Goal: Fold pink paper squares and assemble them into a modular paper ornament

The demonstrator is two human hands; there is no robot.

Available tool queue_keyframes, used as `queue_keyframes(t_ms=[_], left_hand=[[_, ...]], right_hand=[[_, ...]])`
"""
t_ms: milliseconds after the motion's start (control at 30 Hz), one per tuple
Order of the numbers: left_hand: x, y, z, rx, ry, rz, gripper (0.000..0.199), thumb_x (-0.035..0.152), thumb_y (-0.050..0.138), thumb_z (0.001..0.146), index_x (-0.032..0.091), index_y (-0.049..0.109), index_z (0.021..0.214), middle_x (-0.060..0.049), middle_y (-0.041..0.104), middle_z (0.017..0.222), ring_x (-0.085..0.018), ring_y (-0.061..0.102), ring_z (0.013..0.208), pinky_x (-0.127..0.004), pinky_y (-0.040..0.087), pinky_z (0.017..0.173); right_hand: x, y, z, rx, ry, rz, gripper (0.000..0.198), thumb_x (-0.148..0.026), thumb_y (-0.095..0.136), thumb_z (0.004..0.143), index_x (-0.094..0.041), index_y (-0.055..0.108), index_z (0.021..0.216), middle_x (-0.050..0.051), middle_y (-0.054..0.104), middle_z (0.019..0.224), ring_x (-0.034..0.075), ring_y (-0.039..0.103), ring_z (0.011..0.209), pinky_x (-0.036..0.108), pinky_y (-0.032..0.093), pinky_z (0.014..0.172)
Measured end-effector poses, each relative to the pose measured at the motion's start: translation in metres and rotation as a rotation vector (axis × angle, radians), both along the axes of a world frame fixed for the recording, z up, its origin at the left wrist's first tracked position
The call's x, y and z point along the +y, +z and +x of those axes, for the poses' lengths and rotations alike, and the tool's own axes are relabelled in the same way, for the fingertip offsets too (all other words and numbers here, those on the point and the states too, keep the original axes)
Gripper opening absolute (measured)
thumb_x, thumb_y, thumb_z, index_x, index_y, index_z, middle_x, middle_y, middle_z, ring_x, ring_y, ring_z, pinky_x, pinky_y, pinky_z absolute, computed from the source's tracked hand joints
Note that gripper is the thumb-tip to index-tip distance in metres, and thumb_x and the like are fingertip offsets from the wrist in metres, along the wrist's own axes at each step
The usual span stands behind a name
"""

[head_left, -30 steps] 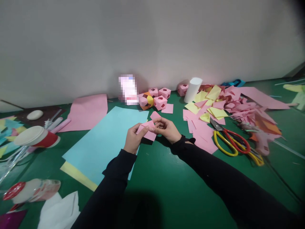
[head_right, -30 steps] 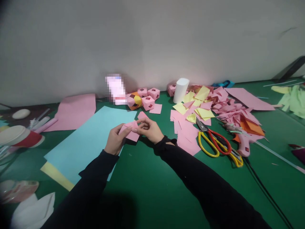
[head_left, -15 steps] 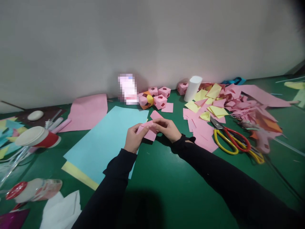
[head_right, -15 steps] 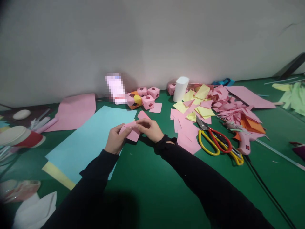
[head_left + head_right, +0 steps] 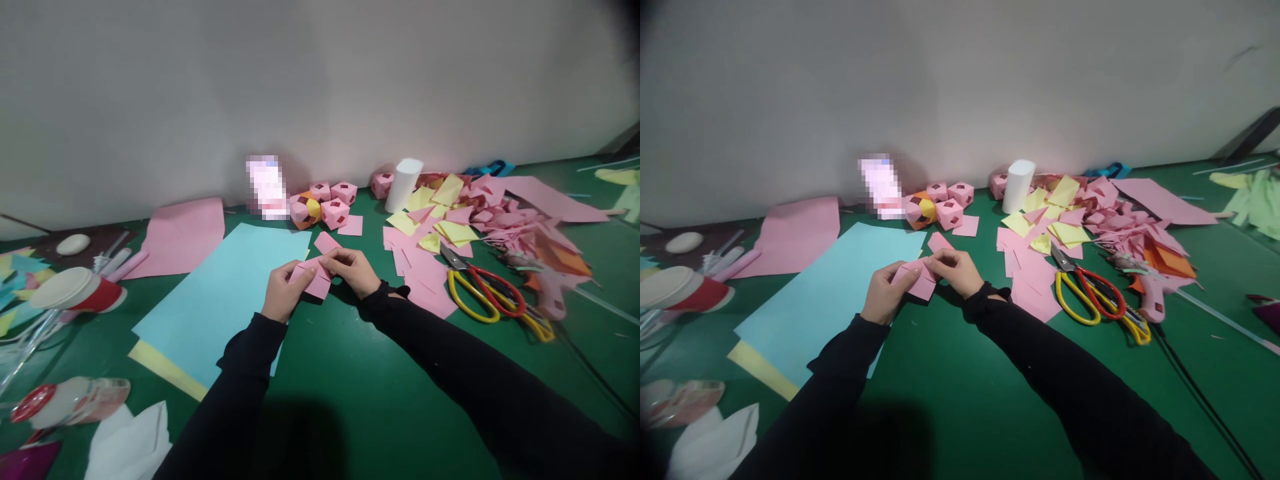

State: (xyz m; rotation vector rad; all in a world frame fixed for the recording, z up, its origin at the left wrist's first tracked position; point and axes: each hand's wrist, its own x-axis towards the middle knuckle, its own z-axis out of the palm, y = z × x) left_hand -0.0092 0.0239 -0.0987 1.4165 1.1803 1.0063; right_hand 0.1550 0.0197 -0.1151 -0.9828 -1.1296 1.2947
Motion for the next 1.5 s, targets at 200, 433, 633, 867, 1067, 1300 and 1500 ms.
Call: queue_keyframes(t_ms=[200, 433, 633, 867, 1067, 1300, 1500], left_hand=[[0.000, 0.000, 0.000, -0.020, -0.009, -0.002, 0.031, 0.044, 0.073, 0.073, 0.015, 0.067, 0.069, 0.002, 0.053, 0.060, -0.011, 0.045, 0.057, -0.023, 0.036, 0.054], [0.003, -0.004, -0.001, -0.030, -0.014, 0.015, 0.031, 0.046, 0.070, 0.076, 0.015, 0.069, 0.072, 0.002, 0.053, 0.061, -0.012, 0.044, 0.058, -0.023, 0.036, 0.055], [0.004, -0.007, -0.002, -0.097, -0.003, -0.004, 0.032, 0.044, 0.071, 0.075, 0.015, 0.062, 0.064, 0.003, 0.048, 0.059, -0.011, 0.041, 0.057, -0.023, 0.033, 0.053], [0.002, -0.003, -0.001, -0.068, -0.010, -0.004, 0.031, 0.045, 0.071, 0.075, 0.015, 0.066, 0.069, 0.002, 0.051, 0.061, -0.011, 0.042, 0.058, -0.023, 0.035, 0.054], [0.002, -0.002, -0.001, -0.031, -0.016, 0.021, 0.031, 0.043, 0.069, 0.075, 0.015, 0.063, 0.066, 0.002, 0.049, 0.060, -0.011, 0.042, 0.058, -0.023, 0.034, 0.054], [0.000, -0.001, 0.000, 0.078, 0.087, 0.143, 0.030, 0.038, 0.064, 0.078, 0.017, 0.053, 0.060, 0.005, 0.040, 0.056, -0.010, 0.035, 0.055, -0.023, 0.031, 0.051], [-0.002, 0.001, 0.001, 0.231, 0.098, 0.255, 0.027, 0.034, 0.061, 0.079, 0.018, 0.053, 0.060, 0.003, 0.044, 0.059, -0.011, 0.039, 0.057, -0.024, 0.033, 0.054]], right_hand=[[0.000, 0.002, -0.001, 0.039, -0.013, -0.030, 0.032, -0.049, 0.074, 0.073, -0.017, 0.069, 0.072, -0.002, 0.056, 0.061, 0.010, 0.048, 0.057, 0.026, 0.042, 0.057], [0.004, -0.004, 0.000, 0.190, 0.011, -0.105, 0.032, -0.046, 0.082, 0.064, -0.018, 0.073, 0.077, -0.001, 0.064, 0.070, 0.009, 0.053, 0.061, 0.026, 0.048, 0.061], [0.007, 0.001, 0.004, 0.315, 0.066, -0.205, 0.035, -0.047, 0.083, 0.062, -0.015, 0.072, 0.071, 0.000, 0.059, 0.061, 0.010, 0.053, 0.057, 0.026, 0.045, 0.058], [0.007, -0.001, 0.003, 0.286, 0.065, -0.162, 0.029, -0.041, 0.084, 0.064, -0.016, 0.071, 0.069, -0.003, 0.058, 0.061, 0.007, 0.047, 0.055, 0.026, 0.042, 0.058], [0.009, -0.005, 0.005, 0.298, 0.061, -0.173, 0.027, -0.040, 0.084, 0.063, -0.016, 0.073, 0.070, -0.003, 0.058, 0.060, 0.006, 0.047, 0.053, 0.024, 0.043, 0.058], [0.008, 0.002, 0.005, 0.269, 0.027, -0.222, 0.033, -0.044, 0.082, 0.061, -0.015, 0.076, 0.077, 0.003, 0.068, 0.071, 0.011, 0.061, 0.063, 0.024, 0.051, 0.060], [0.001, 0.001, -0.002, 0.066, -0.067, -0.107, 0.018, -0.033, 0.076, 0.067, -0.016, 0.072, 0.071, 0.000, 0.065, 0.064, 0.011, 0.059, 0.057, 0.026, 0.052, 0.059]])
